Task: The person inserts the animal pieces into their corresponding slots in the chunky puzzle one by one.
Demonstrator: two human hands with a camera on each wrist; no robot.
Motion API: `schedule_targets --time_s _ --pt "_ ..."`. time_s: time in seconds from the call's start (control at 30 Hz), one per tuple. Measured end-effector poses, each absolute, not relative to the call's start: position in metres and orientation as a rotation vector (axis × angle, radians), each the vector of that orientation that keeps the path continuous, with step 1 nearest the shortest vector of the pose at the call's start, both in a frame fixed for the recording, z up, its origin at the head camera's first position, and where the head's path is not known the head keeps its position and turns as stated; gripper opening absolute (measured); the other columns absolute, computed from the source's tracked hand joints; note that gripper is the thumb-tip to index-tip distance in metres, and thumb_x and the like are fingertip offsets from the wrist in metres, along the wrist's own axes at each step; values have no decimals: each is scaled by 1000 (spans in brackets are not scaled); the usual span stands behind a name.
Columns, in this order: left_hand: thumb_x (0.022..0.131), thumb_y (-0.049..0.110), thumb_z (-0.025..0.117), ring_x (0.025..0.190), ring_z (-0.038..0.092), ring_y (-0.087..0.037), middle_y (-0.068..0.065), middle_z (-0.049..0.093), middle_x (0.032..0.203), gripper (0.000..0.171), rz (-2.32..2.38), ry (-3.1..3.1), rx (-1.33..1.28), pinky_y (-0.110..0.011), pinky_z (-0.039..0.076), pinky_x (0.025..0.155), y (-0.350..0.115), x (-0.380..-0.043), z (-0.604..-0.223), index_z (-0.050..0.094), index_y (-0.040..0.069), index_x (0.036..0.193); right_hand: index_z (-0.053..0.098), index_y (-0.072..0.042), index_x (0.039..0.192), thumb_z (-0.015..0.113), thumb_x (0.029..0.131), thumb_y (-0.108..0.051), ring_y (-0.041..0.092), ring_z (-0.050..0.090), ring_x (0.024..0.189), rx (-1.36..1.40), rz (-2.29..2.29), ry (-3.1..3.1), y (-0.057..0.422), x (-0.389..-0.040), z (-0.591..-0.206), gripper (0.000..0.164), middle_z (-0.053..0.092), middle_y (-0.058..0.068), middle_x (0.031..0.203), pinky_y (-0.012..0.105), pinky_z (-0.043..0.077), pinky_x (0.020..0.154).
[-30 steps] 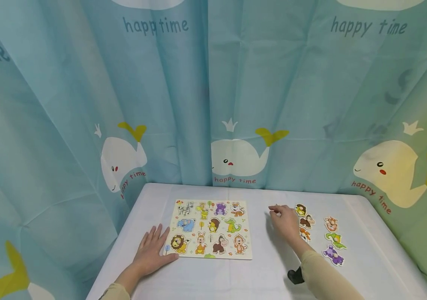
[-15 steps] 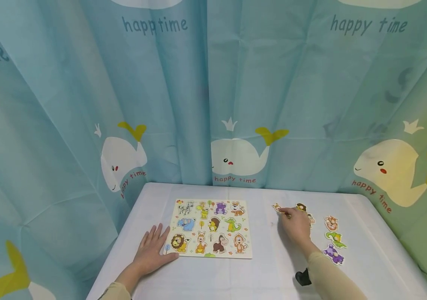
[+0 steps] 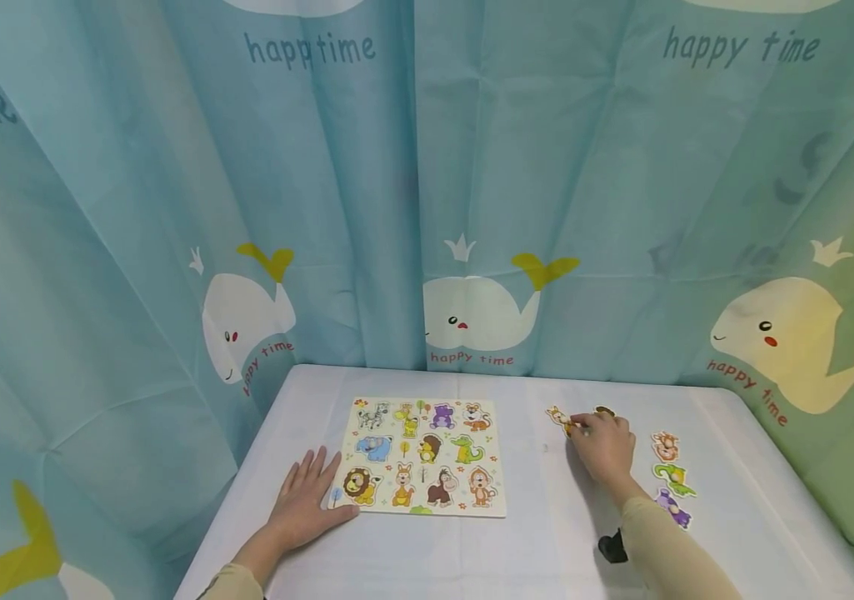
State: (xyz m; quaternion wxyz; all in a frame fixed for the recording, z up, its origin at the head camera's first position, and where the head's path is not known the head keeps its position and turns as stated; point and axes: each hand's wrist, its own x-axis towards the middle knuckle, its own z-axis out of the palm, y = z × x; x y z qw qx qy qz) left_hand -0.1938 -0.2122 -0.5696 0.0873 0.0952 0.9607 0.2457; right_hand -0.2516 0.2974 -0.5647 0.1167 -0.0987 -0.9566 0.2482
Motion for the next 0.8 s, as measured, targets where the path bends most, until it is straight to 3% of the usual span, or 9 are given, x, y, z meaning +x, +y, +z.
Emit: schedule_targets --time_s 0.33,0.57,0.8 --pt "84 67 69 154 5 -45 -26 19 166 105 788 2887 304 -62 -2 123 -212 -193 -575 35 1 158 76 -4 116 69 96 -22 48 41 126 -282 697 -2834 297 -264 -570 27 64 22 118 66 32 99" --pt "83 72 66 156 3 -41 -19 15 169 107 726 2880 269 -58 -2 124 -212 -195 -579 30 8 161 76 -4 113 66 98 -23 48 42 124 -285 694 -2815 295 -268 -571 26 64 24 120 65 32 99" --pt "83 70 68 155 5 -43 -20 16 169 106 742 2898 286 -60 0 123 -214 -197 -584 33 6 160 77 -3 109 69 96 -20 48 42 124 -286 694 -2812 291 -268 -569 23 64 24 117 65 32 98"
